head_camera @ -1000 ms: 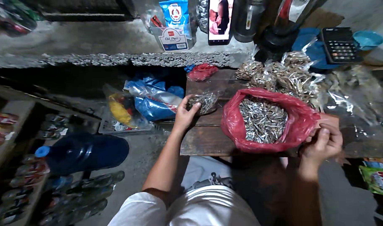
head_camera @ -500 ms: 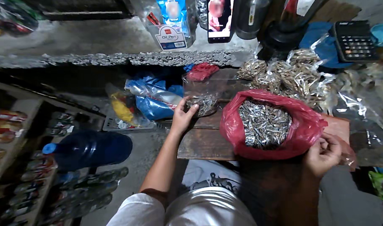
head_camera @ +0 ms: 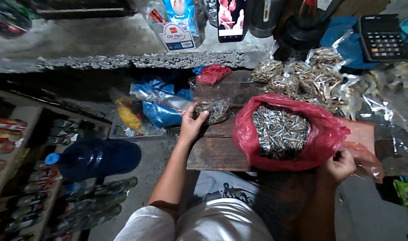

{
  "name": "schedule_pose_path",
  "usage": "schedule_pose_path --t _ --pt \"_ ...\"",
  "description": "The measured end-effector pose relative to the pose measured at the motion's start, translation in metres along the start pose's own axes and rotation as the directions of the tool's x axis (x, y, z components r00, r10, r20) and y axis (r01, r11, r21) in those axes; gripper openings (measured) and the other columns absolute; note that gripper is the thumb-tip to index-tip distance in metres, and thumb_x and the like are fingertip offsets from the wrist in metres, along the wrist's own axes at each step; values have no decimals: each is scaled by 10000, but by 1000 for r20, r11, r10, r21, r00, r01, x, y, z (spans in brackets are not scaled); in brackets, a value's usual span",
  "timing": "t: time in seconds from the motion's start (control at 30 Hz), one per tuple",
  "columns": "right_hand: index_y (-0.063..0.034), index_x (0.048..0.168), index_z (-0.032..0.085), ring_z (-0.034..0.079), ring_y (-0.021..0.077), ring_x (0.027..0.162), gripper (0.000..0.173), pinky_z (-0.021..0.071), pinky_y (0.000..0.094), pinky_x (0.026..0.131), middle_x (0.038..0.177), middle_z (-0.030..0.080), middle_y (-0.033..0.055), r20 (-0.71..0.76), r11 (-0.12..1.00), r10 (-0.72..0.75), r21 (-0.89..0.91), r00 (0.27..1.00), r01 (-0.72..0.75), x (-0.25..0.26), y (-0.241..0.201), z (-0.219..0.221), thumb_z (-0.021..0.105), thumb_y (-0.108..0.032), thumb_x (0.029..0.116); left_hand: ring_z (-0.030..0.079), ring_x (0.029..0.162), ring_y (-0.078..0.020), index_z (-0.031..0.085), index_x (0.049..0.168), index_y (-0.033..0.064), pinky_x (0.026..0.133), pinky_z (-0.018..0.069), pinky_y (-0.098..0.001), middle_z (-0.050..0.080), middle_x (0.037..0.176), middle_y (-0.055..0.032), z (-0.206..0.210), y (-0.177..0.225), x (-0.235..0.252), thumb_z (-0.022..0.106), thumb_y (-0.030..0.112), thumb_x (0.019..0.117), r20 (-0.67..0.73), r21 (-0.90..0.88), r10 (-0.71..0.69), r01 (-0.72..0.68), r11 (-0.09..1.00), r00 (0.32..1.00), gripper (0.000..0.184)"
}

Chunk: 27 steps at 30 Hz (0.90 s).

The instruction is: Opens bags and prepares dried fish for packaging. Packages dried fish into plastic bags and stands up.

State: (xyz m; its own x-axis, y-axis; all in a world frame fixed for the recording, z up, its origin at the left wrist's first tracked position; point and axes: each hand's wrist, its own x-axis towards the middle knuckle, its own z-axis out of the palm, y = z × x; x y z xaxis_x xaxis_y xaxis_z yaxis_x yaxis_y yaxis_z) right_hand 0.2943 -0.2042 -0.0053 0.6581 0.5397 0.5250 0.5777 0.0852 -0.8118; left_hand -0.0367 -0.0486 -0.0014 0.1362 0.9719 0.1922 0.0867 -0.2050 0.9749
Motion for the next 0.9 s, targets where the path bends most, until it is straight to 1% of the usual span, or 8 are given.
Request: schedule_pose_path --t 0.03,0.07,0.1,0.33,0.5,0.57,0.7,0.9 --pt "215 953 582 510 -122 740 220 436 62 708 797 590 41 17 999 40 15 999 -40 0 -3 0 530 2 938 637 997 17 542 1332 3 905 540 -211 657 1168 21 0 -1 0 611 117 987 3 1 11 -11 1000 1000 370" --pt "226 1032 558 524 -127 768 251 448 59 727 846 598 43 31 997 69 38 997 -71 1 -5 0 527 -6 940 635 1001 16 541 1333 0 908 538 -212 654 1170 17 0 -1 0 609 116 988 4 3 15 -15 1000 1000 370" --pt "229 1069 543 523 -128 769 272 448 61 724 856 595 36 29 994 88 58 996 -89 1 -7 1 529 -8 938 634 998 18 543 1332 3 906 538 -210 655 1169 18 0 -1 0 609 117 989 5 4 14 -14 1000 1000 367" --pt "198 1084 540 506 -147 723 261 438 51 689 818 572 -41 6 990 107 87 994 -107 1 -10 3 531 -14 931 645 961 28 552 1319 21 876 547 -192 667 1132 48 0 -1 0 612 105 986 3 -9 21 -21 1000 1000 348" --pt "208 1111 517 477 -145 700 283 424 54 674 793 531 -56 -7 990 117 82 993 -116 1 -11 4 524 -7 926 647 985 19 559 1315 23 894 546 -200 671 1145 46 1 0 0 615 108 984 5 -23 25 -25 999 1000 346" --pt "211 1118 515 468 -136 695 291 414 58 668 795 522 -47 -9 990 115 81 993 -114 1 -10 4 523 -4 922 648 981 21 553 1322 21 889 547 -197 669 1147 44 1 0 0 613 107 986 4 -21 19 -18 1000 1000 353" --pt "214 1135 511 473 -128 700 311 419 62 674 797 527 -37 -10 991 118 66 993 -117 1 -9 4 529 -8 917 642 974 22 553 1318 15 884 543 -196 664 1138 41 0 -2 0 613 116 986 6 -12 21 -21 1000 1000 351" --pt "211 1134 506 478 -138 700 297 420 55 670 787 524 -51 -14 989 130 71 991 -128 1 -12 5 518 2 923 643 972 27 556 1308 22 882 544 -194 666 1127 59 1 -2 1 616 92 978 1 -40 20 -20 999 1000 343"
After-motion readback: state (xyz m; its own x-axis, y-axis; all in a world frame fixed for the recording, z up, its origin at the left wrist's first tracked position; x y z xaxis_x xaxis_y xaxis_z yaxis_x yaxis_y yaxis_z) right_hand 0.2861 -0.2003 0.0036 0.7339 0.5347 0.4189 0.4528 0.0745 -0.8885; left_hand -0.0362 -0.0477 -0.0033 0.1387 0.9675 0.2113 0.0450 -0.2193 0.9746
